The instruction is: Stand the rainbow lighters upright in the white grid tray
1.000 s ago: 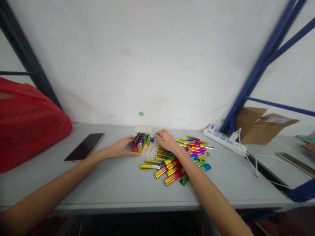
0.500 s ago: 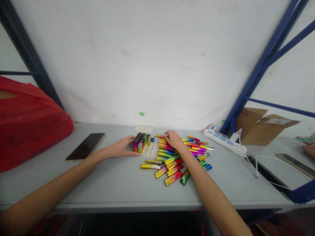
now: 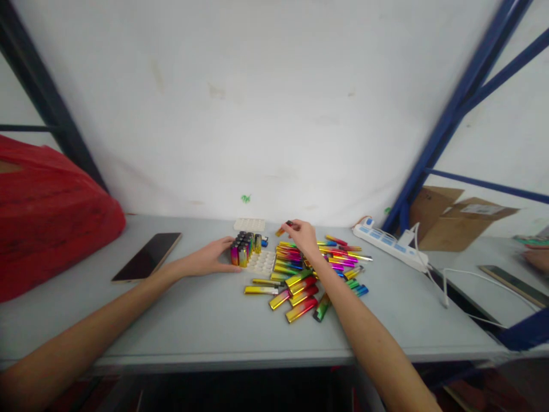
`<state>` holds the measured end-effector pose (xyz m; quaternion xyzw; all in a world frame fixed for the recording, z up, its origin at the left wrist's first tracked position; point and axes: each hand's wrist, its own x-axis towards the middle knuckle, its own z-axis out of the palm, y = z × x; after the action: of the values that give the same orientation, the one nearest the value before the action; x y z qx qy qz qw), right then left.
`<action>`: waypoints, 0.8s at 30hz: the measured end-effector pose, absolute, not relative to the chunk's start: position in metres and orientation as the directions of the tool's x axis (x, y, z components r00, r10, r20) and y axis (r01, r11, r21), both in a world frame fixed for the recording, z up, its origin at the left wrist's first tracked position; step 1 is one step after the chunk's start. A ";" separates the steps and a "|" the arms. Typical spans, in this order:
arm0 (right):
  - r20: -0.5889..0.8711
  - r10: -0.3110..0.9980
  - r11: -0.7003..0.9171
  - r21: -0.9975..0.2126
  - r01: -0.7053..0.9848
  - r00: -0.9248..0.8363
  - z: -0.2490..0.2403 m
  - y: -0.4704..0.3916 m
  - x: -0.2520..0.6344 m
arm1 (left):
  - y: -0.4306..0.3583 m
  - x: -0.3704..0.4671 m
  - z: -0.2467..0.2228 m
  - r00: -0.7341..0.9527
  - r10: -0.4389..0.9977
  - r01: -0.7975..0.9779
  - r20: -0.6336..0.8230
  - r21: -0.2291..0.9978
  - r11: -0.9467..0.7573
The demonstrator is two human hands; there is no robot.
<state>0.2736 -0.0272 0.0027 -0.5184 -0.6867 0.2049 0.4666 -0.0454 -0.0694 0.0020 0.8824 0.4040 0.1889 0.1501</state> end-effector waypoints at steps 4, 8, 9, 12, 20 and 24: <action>0.414 0.910 0.410 -0.888 0.210 -0.028 0.004 -0.034 0.263 | -0.069 -0.045 0.002 0.602 0.775 0.665 0.193 0.416 -0.620; 0.299 0.940 0.295 -0.954 -0.052 -0.165 0.008 -0.048 0.250 | -0.070 -0.046 0.002 0.614 0.767 0.660 0.186 0.412 -0.628; 0.283 0.937 0.275 -0.959 -0.070 -0.203 0.009 -0.050 0.247 | -0.070 -0.046 0.003 0.615 0.766 0.659 0.188 0.412 -0.629; 0.254 0.936 0.257 -0.966 -0.022 -0.242 0.011 -0.055 0.243 | -0.071 -0.045 0.003 0.612 0.764 0.652 0.204 0.418 -0.633; 0.506 0.852 0.504 -0.722 0.474 -0.136 0.013 -0.066 0.232 | -0.073 -0.044 0.006 0.615 0.764 0.643 0.194 0.438 -0.628; 0.513 0.853 0.467 -0.673 0.573 -0.093 0.012 -0.073 0.224 | -0.072 -0.045 0.005 0.621 0.758 0.634 0.200 0.440 -0.636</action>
<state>0.2239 -0.0727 0.0118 -0.4930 -0.7232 0.1527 0.4589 -0.0449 -0.0722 0.0048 0.8849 0.3931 0.1869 0.1658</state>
